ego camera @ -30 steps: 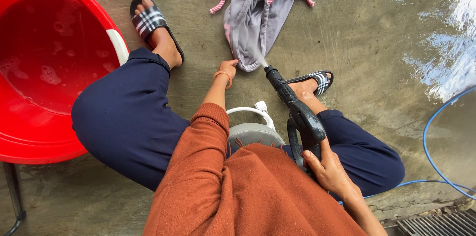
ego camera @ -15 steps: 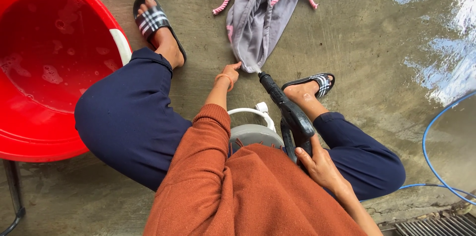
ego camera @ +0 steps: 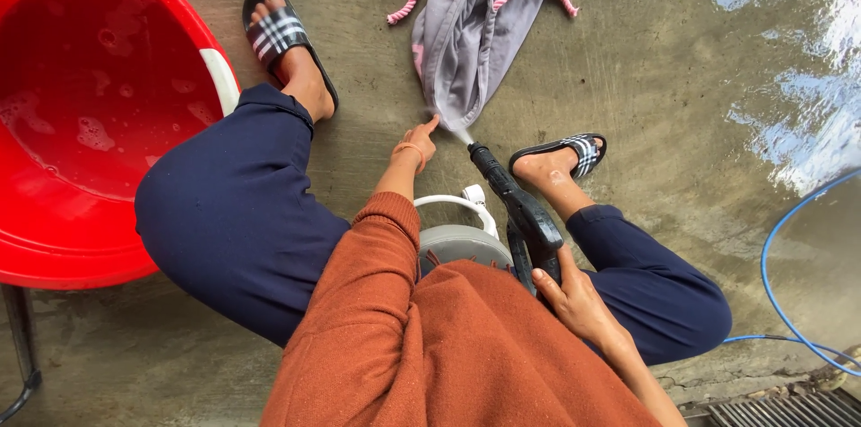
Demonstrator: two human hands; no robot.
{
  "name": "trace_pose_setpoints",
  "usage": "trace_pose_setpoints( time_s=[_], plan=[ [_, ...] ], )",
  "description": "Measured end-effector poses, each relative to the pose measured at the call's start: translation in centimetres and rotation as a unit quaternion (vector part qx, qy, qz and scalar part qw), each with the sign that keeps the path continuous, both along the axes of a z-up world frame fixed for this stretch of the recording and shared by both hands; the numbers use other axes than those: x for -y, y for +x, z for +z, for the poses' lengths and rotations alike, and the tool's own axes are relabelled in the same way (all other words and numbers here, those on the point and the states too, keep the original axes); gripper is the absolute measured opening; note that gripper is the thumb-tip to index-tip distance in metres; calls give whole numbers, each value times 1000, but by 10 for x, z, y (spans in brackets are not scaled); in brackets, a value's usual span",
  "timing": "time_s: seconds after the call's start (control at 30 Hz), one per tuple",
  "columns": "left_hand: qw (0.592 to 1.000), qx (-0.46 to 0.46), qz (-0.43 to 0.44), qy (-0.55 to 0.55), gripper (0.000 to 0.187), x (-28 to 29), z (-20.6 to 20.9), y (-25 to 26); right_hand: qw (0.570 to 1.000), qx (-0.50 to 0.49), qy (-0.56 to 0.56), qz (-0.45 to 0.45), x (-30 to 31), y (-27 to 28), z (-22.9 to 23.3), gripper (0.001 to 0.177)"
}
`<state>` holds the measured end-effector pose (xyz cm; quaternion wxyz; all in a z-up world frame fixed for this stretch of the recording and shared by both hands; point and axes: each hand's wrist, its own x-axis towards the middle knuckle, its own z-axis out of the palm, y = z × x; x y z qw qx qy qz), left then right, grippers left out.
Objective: Pressure washing a grey hoodie laid out on a concrete floor using a high-pressure water spray nozzle.
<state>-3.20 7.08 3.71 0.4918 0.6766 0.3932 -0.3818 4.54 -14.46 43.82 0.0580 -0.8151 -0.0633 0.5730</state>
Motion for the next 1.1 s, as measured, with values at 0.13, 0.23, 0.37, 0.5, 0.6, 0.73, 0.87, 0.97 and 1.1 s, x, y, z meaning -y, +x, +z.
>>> trace_pose_setpoints(
  time_s=[0.13,0.23,0.37,0.5,0.6,0.73,0.87,0.97,1.1],
  plan=[
    [1000,-5,8,-16,89,-7,13,2,1000,9,26,3,0,1,-7,62],
    [1000,-6,6,-16,85,-1,-14,-3,1000,7,21,-9,-4,4,-7,65],
    [999,32,-23,-26,75,14,-75,-15,997,7,66,-42,-2,9,-9,57],
    [999,31,-21,-32,73,16,-79,-16,997,13,70,-42,-8,13,-8,52],
    [999,33,-13,-41,72,15,-80,-15,995,28,85,-50,-15,12,-2,46],
    [999,29,-30,-35,71,15,-79,-14,992,43,96,-73,-20,13,8,36],
    [998,29,-30,-38,69,14,-80,-15,986,67,117,-94,-13,13,13,28],
    [998,33,-29,-39,68,13,-78,-15,985,74,116,-103,-9,13,14,27],
    [998,40,-28,-39,68,14,-80,-15,987,60,112,-96,-16,14,13,27]
  ],
)
